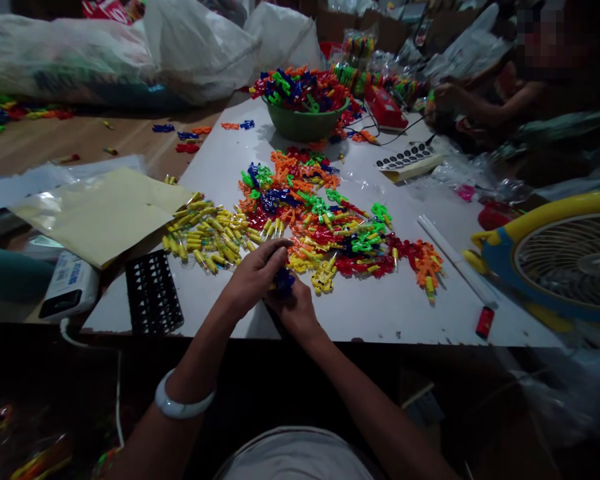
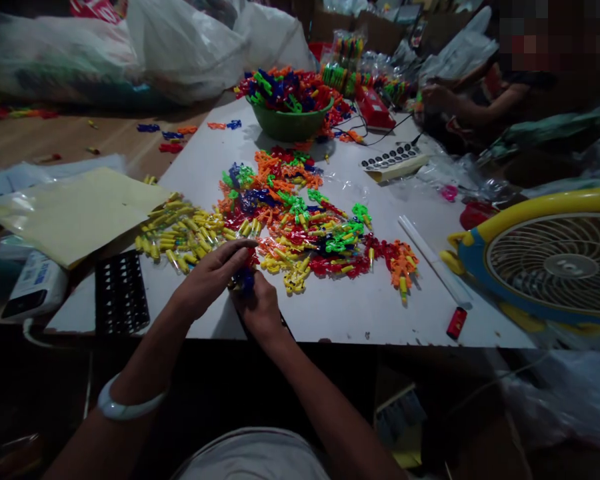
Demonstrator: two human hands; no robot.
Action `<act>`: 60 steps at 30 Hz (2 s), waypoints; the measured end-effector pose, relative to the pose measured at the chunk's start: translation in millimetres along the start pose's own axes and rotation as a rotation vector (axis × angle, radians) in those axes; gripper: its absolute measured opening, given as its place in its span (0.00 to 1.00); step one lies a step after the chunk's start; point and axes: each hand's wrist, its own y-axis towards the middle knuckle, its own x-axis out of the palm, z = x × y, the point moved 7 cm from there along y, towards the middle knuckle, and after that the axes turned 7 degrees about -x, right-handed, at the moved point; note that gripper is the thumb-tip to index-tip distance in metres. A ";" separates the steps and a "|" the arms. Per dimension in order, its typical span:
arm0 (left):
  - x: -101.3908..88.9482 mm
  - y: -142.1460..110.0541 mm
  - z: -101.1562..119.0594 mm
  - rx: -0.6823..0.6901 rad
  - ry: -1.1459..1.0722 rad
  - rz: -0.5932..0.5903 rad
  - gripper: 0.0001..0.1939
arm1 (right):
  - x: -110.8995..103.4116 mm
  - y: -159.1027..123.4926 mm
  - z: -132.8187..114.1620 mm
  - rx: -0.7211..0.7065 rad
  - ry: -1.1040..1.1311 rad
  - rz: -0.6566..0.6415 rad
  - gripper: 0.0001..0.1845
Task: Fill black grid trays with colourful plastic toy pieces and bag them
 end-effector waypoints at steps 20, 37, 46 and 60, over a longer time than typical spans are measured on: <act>-1.2 2.9 -0.5 0.045 0.101 0.109 0.16 | -76.7 60.8 -9.7 -0.046 -0.787 -0.069 0.06; -2.2 4.0 -5.3 0.013 0.104 0.144 0.21 | 3.7 10.8 -13.8 -0.022 -0.560 -0.036 0.08; -7.2 5.0 -1.6 0.038 0.143 0.161 0.16 | -81.6 51.0 -11.8 -0.120 -1.134 -0.119 0.14; -7.3 4.5 -2.8 0.039 0.083 0.188 0.16 | -76.2 63.7 -7.4 -0.249 -0.803 -0.171 0.17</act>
